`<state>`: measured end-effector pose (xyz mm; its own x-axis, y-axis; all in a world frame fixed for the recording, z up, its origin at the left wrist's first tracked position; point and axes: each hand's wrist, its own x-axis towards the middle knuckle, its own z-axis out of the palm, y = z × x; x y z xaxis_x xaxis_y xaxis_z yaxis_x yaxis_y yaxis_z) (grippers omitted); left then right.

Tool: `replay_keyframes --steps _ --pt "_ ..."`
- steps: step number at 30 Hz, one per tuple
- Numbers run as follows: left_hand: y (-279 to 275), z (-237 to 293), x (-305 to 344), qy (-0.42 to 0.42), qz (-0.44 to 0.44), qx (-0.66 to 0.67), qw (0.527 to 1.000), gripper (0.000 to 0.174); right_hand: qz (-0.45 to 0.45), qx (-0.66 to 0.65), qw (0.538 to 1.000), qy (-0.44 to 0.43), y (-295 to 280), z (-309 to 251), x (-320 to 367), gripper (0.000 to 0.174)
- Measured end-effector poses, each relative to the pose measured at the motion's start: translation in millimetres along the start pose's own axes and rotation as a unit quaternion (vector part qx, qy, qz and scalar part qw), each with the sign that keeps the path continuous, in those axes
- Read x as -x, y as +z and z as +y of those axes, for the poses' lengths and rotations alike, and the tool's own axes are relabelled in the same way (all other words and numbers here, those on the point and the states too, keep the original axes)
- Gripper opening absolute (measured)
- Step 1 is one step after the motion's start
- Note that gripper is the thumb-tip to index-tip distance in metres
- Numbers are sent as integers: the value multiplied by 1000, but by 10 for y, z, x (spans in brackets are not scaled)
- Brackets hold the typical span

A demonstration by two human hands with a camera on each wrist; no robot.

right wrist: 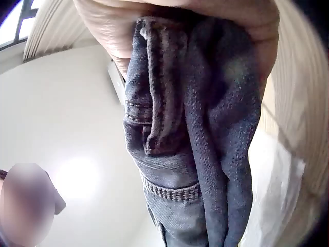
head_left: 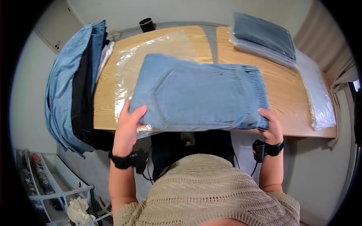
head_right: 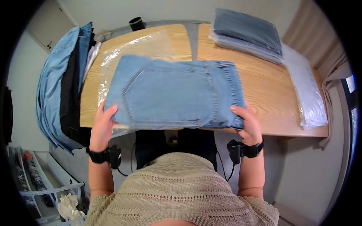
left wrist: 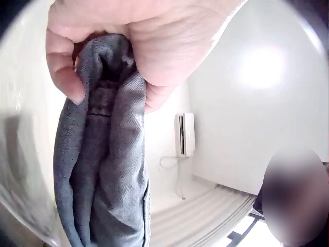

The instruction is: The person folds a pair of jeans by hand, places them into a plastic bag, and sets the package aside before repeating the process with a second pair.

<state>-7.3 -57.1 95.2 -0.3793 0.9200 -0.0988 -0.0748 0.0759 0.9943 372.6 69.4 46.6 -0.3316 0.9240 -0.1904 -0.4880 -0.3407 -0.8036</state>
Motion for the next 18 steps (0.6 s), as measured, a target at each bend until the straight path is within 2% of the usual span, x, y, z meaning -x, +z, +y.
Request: replay_keyframes --steps 2,5,7,10,15,17,18 --pt "-354 -35 169 6 79 41 996 53 -77 26 996 23 450 100 -190 56" --pt "-777 -117 341 14 125 61 990 51 -134 35 989 45 955 261 -393 58" --pt "-1033 -347 376 -1 129 56 990 47 -150 42 986 55 1062 426 -528 58" --pt "-1166 -713 353 -135 154 -9 979 41 -112 115 981 112 1088 786 -705 54" --pt "-1193 -835 371 -140 165 48 975 45 -57 120 983 127 1154 784 -652 52" --pt "-1190 -868 358 -129 169 78 974 46 7 226 974 -17 1205 790 -551 53" --pt "-1182 -886 360 -122 177 91 972 45 65 459 861 -210 1148 886 -533 54"
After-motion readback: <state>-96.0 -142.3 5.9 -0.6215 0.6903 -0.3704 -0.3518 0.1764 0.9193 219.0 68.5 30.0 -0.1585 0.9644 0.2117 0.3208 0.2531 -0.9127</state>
